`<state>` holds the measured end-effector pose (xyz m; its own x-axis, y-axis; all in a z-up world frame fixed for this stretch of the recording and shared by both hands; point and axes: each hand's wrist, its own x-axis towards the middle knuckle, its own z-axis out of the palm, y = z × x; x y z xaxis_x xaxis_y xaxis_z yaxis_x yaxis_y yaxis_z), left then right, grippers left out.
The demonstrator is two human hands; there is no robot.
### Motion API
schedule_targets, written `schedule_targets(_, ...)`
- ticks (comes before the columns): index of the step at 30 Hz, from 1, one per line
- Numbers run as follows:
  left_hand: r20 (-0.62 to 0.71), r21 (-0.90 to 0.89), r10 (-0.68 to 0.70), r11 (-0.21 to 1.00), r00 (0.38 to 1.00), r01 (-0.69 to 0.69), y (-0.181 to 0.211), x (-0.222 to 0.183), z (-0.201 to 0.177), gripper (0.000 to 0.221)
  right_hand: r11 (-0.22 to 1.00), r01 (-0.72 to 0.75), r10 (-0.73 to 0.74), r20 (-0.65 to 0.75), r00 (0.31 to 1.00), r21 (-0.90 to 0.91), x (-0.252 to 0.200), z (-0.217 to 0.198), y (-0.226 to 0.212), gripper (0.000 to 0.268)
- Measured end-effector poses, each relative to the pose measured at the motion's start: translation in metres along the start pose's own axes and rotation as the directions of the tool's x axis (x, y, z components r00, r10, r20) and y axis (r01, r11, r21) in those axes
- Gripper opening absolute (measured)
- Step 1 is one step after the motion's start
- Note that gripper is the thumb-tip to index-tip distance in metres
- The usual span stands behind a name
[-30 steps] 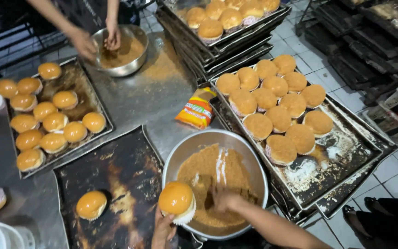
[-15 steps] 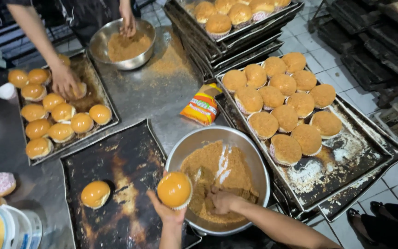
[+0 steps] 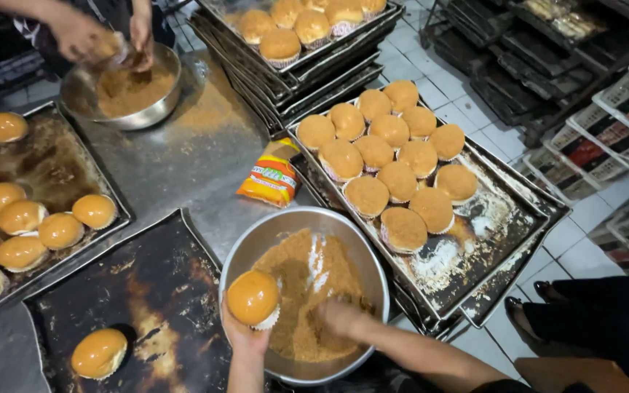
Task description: Coating buns with crumbs and placing them on a tray in a bakery production area.
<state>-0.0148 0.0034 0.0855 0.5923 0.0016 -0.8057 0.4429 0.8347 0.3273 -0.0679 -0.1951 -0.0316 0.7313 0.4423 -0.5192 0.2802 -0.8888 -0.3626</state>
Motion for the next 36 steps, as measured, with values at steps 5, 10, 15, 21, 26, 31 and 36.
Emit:
schedule_targets(5, -0.101, 0.152, -0.021, 0.988, 0.995, 0.036, 0.004, -0.028, 0.027, 0.054, 0.814, -0.108, 0.199, -0.098, 0.975, 0.57, -0.089, -0.167, -0.048, 0.036)
schedule_targets(10, 0.034, 0.234, -0.017, 0.972, 0.999, 0.009, -0.018, -0.03, 0.034, 0.056, 0.842, 0.069, 0.125, -0.318, 0.94, 0.536, -0.096, -0.222, -0.069, 0.02)
schedule_targets(15, 0.185, 0.055, -0.073, 0.996, 0.98, 0.064, -0.051, 0.022, 0.01, 0.052, 0.944, 0.094, 0.083, -0.504, 0.859, 0.316, -0.065, -0.219, -0.059, 0.019)
schedule_targets(21, 0.177, -0.003, 0.015, 1.0, 0.984, -0.015, -0.057, 0.035, 0.029, 0.05, 0.912, 0.08, 0.146, -0.5, 0.853, 0.403, -0.058, -0.245, -0.074, 0.02)
schedule_targets(26, 0.232, -0.043, -0.014, 0.999, 0.973, 0.024, -0.076, 0.067, 0.03, 0.056, 0.845, 0.155, 0.174, -0.538, 0.825, 0.512, -0.077, -0.246, -0.096, 0.026)
schedule_targets(31, 0.181, -0.099, 0.02, 0.995, 0.983, -0.002, -0.042, 0.007, 0.053, 0.05, 0.852, 0.159, 0.188, -0.574, 0.797, 0.499, -0.075, -0.235, -0.064, 0.029)
schedule_targets(36, 0.236, -0.058, -0.018, 0.998, 0.972, 0.032, -0.045, 0.057, 0.033, 0.054, 0.848, -0.489, 0.512, -0.078, 0.855, 0.203, -0.062, -0.158, -0.045, 0.051)
